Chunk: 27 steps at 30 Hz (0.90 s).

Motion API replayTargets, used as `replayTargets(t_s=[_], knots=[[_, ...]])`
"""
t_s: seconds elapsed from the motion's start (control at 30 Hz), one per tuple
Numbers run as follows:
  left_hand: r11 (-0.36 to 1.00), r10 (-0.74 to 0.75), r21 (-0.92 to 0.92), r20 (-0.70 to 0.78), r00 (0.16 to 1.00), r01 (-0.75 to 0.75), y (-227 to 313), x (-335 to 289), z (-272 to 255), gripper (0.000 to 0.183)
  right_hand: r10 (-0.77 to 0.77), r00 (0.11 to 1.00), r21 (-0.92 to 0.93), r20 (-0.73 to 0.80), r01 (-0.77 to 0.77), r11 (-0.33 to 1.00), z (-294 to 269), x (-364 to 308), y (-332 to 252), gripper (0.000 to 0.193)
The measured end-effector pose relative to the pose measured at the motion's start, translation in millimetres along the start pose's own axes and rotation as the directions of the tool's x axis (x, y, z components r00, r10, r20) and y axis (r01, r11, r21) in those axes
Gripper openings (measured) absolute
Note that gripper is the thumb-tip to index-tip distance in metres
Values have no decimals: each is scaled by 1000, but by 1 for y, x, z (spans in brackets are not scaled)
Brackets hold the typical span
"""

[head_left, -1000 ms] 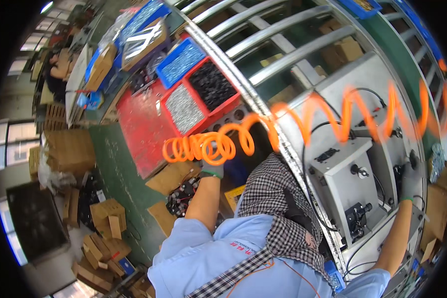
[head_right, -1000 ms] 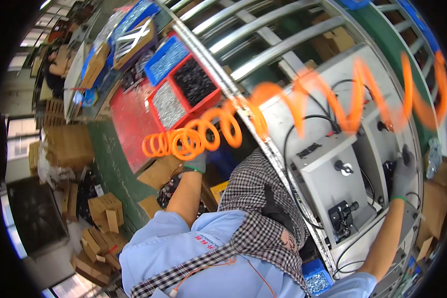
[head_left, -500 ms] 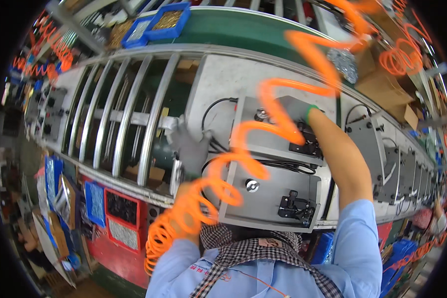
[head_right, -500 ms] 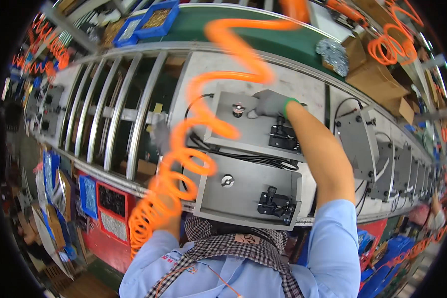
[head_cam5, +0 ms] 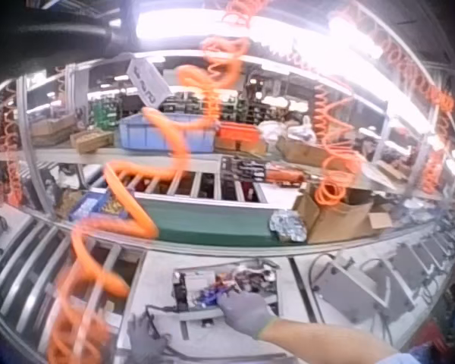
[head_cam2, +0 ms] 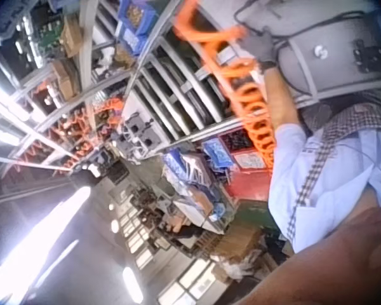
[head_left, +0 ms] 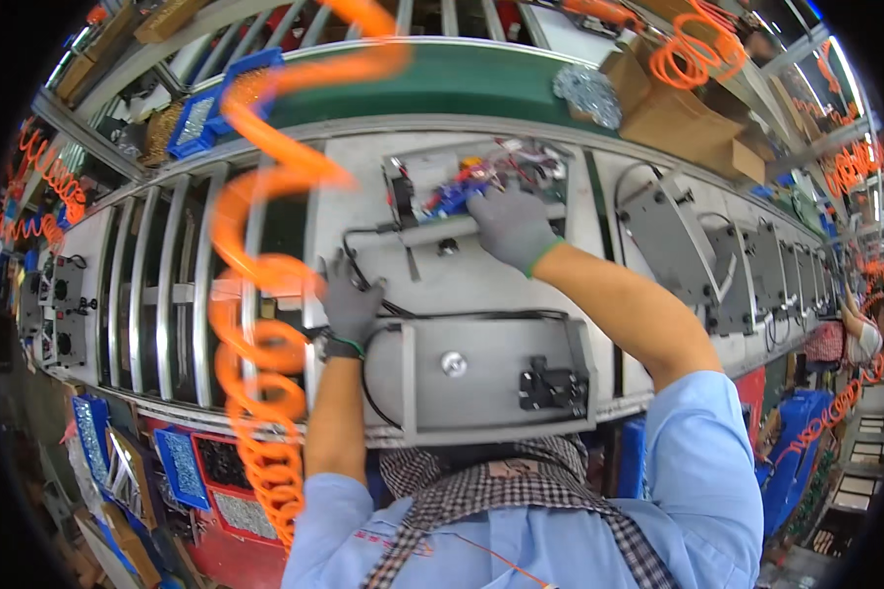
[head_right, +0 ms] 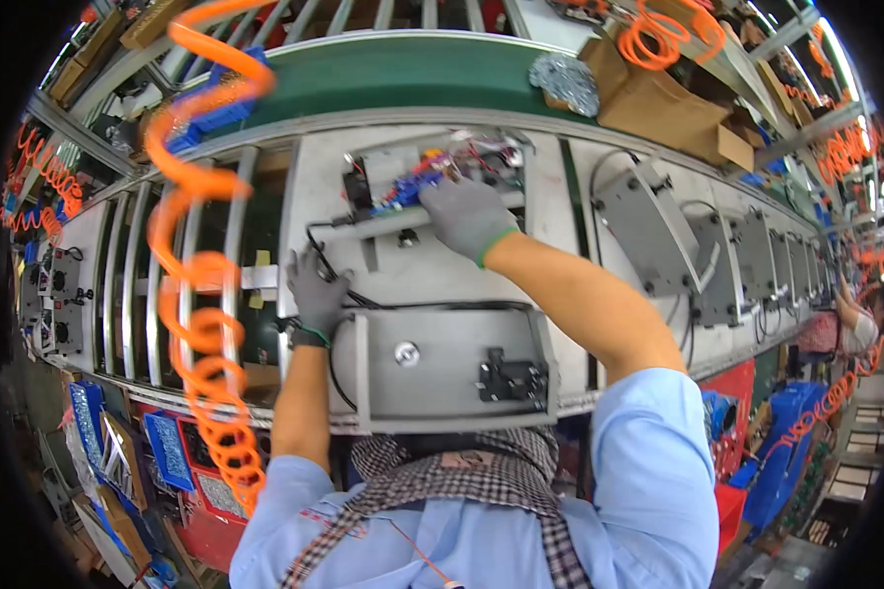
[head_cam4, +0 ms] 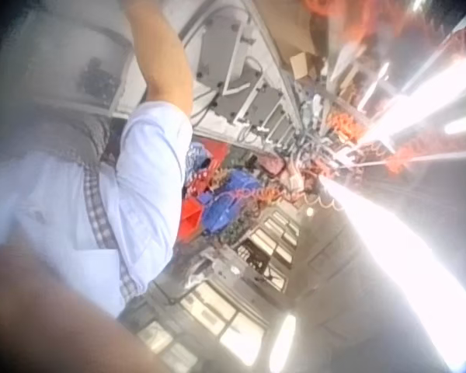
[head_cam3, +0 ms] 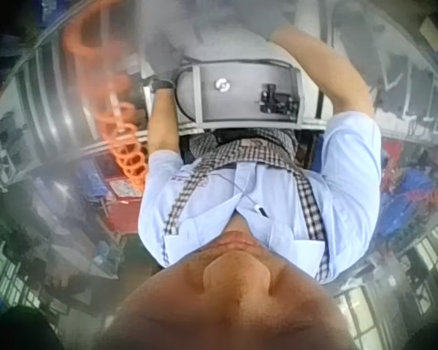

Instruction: The person assembles an electronic device on a factory line. They use a pneumatic screwdriver to fasten screws into a metal casing, then connect internal wires and components, and finally secure the casing cover.

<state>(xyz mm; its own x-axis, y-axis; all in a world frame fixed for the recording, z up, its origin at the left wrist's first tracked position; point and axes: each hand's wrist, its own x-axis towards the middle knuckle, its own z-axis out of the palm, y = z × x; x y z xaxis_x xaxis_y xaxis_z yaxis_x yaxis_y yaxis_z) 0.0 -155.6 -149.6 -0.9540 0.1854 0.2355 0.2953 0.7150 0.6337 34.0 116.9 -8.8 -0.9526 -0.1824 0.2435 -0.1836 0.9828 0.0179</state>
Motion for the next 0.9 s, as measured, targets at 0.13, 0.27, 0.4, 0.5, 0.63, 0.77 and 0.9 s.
replayTargets(t_s=[0.13,0.27,0.4,0.5,0.63,0.77,0.9], knots=[[977,-152,181,248,957,108,7,1,-5,63,-112,993,-51,28,113,992,6,14,12,20],[979,-161,158,190,969,131,7,9,-17,68,-231,874,23,428,246,969,-14,-6,-12,22],[965,-174,229,206,963,126,15,0,-13,70,-168,910,7,378,179,984,38,-12,-5,19],[993,-35,-115,7,999,35,-20,-10,-16,70,-250,906,23,343,258,966,35,-12,0,20],[985,-121,-145,-231,965,89,-9,-113,-59,55,-101,898,58,428,84,995,-9,-78,-65,34],[980,-200,31,85,976,198,29,-151,-40,56,-258,491,335,832,-75,939,3,-63,-39,65],[760,-350,-441,341,872,478,49,-155,-59,40,-231,570,262,788,29,965,-67,-33,-54,51]])
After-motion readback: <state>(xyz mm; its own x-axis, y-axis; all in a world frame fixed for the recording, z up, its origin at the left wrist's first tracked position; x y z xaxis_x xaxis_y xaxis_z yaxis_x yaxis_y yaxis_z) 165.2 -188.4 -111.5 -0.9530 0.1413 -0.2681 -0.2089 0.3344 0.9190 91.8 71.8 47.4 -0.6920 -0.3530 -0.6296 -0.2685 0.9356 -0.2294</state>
